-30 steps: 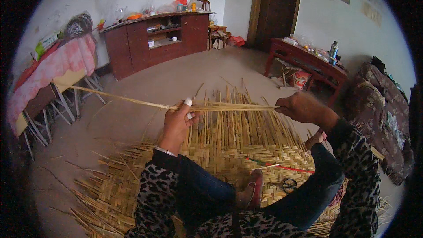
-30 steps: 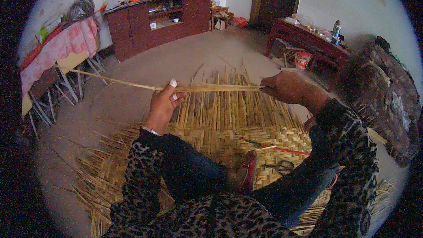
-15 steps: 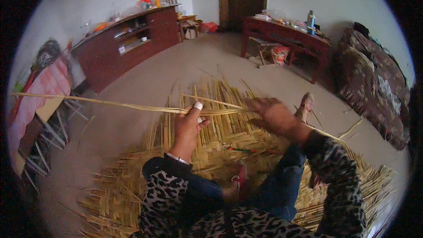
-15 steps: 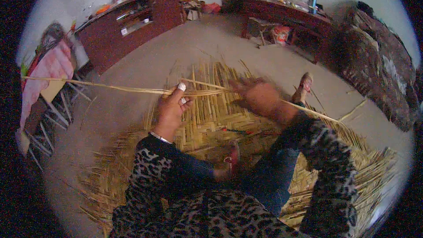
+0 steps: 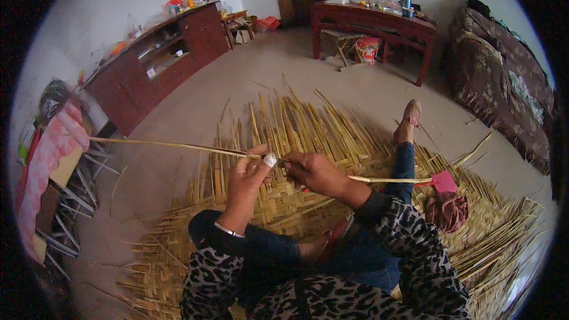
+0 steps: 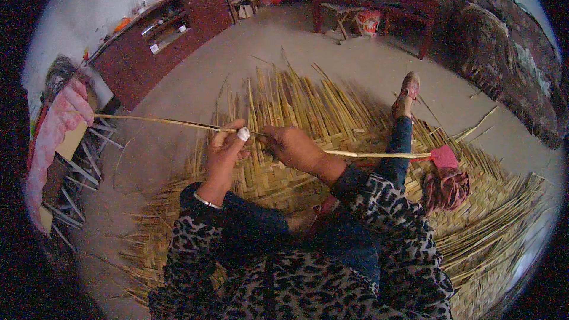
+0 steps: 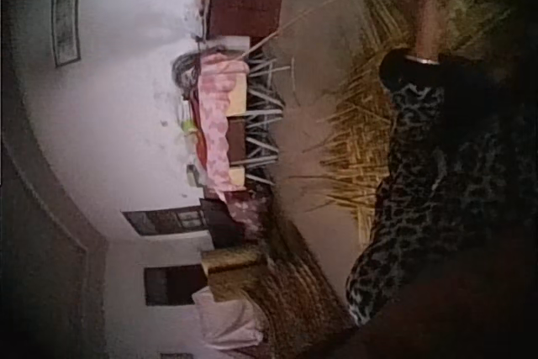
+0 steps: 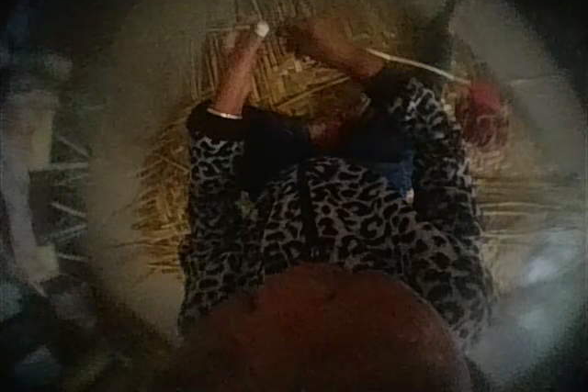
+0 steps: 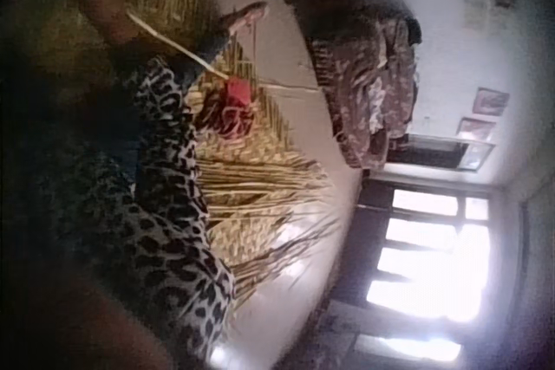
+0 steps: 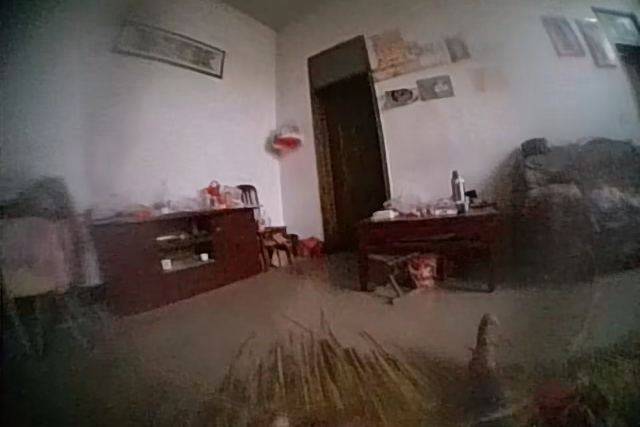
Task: The person sits on the floor and weaves a large mat using dried palm leaves. They interlace long strips by hand, periodically adjusting the weave and pulling strips tight to maintain tension.
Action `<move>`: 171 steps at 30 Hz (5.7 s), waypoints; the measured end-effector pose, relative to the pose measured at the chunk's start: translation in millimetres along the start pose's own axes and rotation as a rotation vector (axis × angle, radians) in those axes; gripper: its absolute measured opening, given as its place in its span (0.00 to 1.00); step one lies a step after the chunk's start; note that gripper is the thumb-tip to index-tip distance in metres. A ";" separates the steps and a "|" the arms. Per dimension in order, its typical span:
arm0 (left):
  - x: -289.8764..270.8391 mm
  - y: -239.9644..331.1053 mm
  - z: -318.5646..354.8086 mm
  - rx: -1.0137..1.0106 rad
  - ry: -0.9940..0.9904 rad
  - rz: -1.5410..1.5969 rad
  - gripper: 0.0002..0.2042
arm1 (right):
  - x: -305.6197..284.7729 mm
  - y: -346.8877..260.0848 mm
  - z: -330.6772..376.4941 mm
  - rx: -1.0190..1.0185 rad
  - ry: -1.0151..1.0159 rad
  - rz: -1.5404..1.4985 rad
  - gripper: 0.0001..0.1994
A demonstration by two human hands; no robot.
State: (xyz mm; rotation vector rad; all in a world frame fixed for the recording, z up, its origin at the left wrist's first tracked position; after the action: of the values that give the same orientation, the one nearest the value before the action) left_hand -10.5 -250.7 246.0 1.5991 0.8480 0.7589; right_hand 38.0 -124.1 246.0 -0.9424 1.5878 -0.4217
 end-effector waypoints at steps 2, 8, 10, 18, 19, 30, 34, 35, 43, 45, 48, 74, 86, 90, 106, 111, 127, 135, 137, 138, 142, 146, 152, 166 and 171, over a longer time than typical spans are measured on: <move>-2.2 6.4 0.1 0.101 0.008 -0.031 0.13 | 17.2 18.7 2.4 0.128 -0.142 -0.363 0.12; -9.3 7.2 1.9 0.188 0.137 0.150 0.12 | 26.9 32.4 4.4 0.141 -0.070 -0.699 0.11; -13.6 1.8 -0.5 0.135 0.214 0.156 0.11 | 29.9 38.3 6.1 0.150 0.004 -0.643 0.10; -29.1 -7.0 -13.9 0.101 0.261 0.171 0.10 | 58.6 57.8 16.3 0.228 0.038 -0.630 0.11; -31.1 -7.1 -13.3 0.107 0.258 0.159 0.10 | 56.4 52.0 13.6 0.191 0.043 -0.584 0.10; -32.3 -4.5 -8.0 0.144 0.210 0.091 0.09 | 22.4 -9.2 -36.2 -0.035 0.199 -0.230 0.11; -33.4 -12.1 -4.3 0.070 0.180 0.065 0.09 | 41.4 6.0 -36.7 0.043 0.051 -0.667 0.12; -32.8 -16.5 -3.4 0.035 0.171 0.084 0.10 | 44.2 8.4 -34.1 0.060 0.037 -0.726 0.12; -50.3 -14.7 -10.2 0.017 0.277 0.171 0.11 | 16.3 -18.2 -17.9 -0.148 0.309 -0.025 0.09; -52.2 -13.8 -14.5 0.025 0.268 0.144 0.11 | 14.2 -25.3 -13.7 -0.210 0.391 0.100 0.08; -54.6 -18.1 -17.7 0.014 0.261 0.132 0.11 | 21.5 -22.0 -14.3 -0.206 0.348 0.089 0.08; -51.9 -53.9 -4.6 -0.012 0.288 0.415 0.11 | 43.9 6.9 -21.6 -0.048 0.252 0.033 0.07; -29.1 -60.6 0.5 0.045 0.374 0.380 0.14 | 22.1 20.5 -21.2 0.140 0.208 -0.109 0.14; -7.6 -65.5 16.4 0.008 0.315 0.155 0.14 | 3.4 3.4 -28.7 -0.023 0.256 -0.242 0.16; 11.1 -91.3 25.4 0.065 0.285 -0.086 0.14 | 5.6 55.8 -40.3 0.057 0.421 -0.805 0.09; 15.2 -101.3 34.7 0.014 0.249 -0.193 0.14 | -10.9 49.3 -43.1 0.013 0.470 -0.865 0.08; 30.5 -111.3 60.1 -0.035 0.156 -0.209 0.16 | -91.2 70.8 -53.0 0.045 0.554 -0.798 0.07; 23.8 -108.4 45.1 -0.128 0.199 -0.024 0.16 | -29.3 52.8 -40.7 -0.036 0.339 -0.652 0.10; 20.3 -109.5 42.4 -0.159 0.228 0.023 0.17 | -3.7 62.2 -38.2 0.140 0.237 -0.417 0.09; 18.6 -109.1 42.8 -0.167 0.241 0.029 0.17 | 3.1 60.8 -35.3 0.103 0.217 -0.472 0.09; 17.3 -108.3 45.6 -0.207 0.249 0.041 0.18 | 21.6 61.1 -33.0 0.063 0.127 -0.842 0.08; 21.5 -108.2 46.0 -0.217 0.224 0.098 0.18 | 26.0 61.3 -33.6 0.130 0.091 -0.983 0.07; 22.5 -114.3 50.2 -0.200 0.236 0.064 0.18 | 11.7 57.4 -45.5 0.137 0.135 -1.079 0.07; 28.6 -136.7 67.0 -0.152 0.193 0.018 0.16 | -46.3 61.2 -66.8 0.093 0.322 -1.201 0.07; 33.7 -134.0 72.7 -0.186 0.144 -0.038 0.15 | -58.6 64.6 -67.1 0.141 0.352 -1.161 0.07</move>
State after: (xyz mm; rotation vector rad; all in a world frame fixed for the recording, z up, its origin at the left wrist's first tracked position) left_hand 50.9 -243.7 102.7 1.3728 0.8808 0.9073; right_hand -47.5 -55.4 254.7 -1.6857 1.1230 -1.5396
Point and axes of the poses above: each hand's wrist, its own z-axis away from the middle knuckle, its own x-axis out of the palm, y = z × x, the point moved 10 cm from there along -z, towards the middle knuckle, and after that the axes turned 8 degrees about -y, right-handed, at the moved point
